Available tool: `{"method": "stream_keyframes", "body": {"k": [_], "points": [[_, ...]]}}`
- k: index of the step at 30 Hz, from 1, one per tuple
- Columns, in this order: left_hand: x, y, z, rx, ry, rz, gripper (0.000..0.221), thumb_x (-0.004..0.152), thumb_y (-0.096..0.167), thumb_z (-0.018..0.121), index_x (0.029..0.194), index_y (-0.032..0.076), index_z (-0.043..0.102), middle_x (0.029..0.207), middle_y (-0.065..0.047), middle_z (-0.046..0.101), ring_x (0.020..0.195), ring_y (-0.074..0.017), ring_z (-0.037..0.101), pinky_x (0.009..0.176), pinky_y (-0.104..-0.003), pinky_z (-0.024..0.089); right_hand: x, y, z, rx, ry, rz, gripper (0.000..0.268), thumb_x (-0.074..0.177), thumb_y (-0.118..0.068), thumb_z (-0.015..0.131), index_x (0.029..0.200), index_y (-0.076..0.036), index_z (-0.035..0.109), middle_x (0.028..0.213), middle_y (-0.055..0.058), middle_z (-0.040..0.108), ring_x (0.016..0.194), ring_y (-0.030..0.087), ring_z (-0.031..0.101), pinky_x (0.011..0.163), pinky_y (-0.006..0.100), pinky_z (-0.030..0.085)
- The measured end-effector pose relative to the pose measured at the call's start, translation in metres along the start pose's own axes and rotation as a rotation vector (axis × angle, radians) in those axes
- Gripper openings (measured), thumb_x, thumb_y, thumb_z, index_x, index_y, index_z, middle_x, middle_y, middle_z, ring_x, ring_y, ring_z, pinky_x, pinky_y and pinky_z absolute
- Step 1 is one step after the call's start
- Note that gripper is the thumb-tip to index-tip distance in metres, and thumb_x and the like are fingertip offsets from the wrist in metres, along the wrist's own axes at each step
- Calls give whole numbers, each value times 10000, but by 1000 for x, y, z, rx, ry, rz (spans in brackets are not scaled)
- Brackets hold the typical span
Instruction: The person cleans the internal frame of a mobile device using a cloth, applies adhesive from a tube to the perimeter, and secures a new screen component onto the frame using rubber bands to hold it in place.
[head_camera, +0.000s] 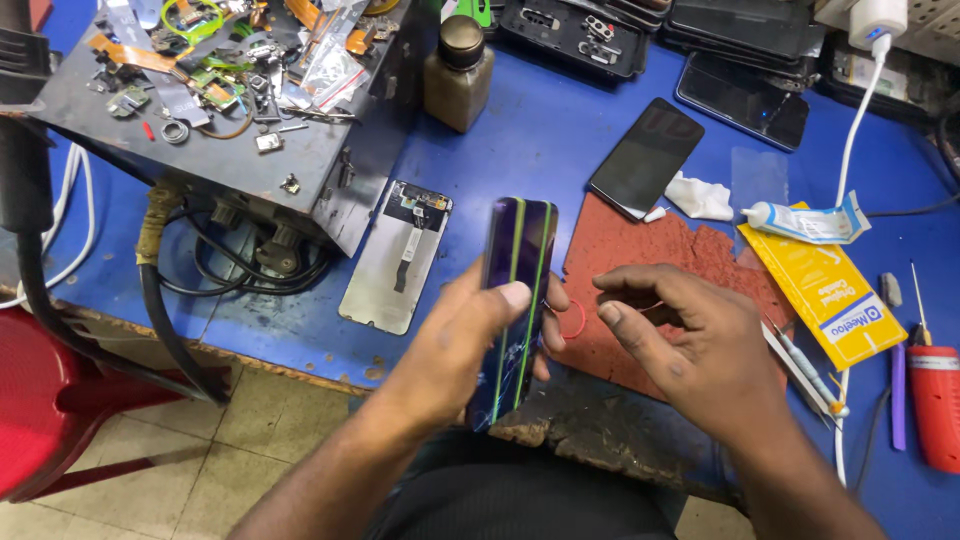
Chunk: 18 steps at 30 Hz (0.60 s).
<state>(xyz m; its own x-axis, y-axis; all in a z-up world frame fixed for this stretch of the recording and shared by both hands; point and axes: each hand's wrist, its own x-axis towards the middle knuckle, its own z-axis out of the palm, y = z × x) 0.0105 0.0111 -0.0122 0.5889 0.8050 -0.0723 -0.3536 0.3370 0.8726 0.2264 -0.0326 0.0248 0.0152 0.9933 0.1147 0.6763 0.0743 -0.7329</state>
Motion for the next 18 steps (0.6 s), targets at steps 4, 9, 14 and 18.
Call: {"method": "stream_keyframes", "body": {"k": [4,9,14,18], "points": [[-1,9,14,727,156,533,655,943,196,660,1475,-60,376,1264,-222,584,1156,-315,619,944,-445,504,2,4,10,-47,-19,-7,218,854,-122,743,1055,-36,742,936,86,775,787,175,760,665,304,599],[2,12,24,1333,358,546,1018,692,202,876,1540,22,342,1146,-168,565,995,-348,582,832,-468,473,5,20,34,-305,-62,-362,252,724,-63,738,965,10,716,962,184,700,930,389,670,785,450,557],[2,8,24,1547,412,571,1023,661,183,893,1520,30,358,1200,-175,533,989,-345,545,810,-482,439,10,38,56,-398,-144,-291,217,753,-85,732,959,-18,723,978,167,697,956,364,652,779,442,537],[-1,10,24,1560,436,559,1037,650,183,902,1517,14,358,1194,-173,536,986,-347,541,801,-483,435,17,41,60,-448,-100,-569,332,731,-79,700,1052,4,721,1024,153,696,997,364,645,835,445,552]]}}
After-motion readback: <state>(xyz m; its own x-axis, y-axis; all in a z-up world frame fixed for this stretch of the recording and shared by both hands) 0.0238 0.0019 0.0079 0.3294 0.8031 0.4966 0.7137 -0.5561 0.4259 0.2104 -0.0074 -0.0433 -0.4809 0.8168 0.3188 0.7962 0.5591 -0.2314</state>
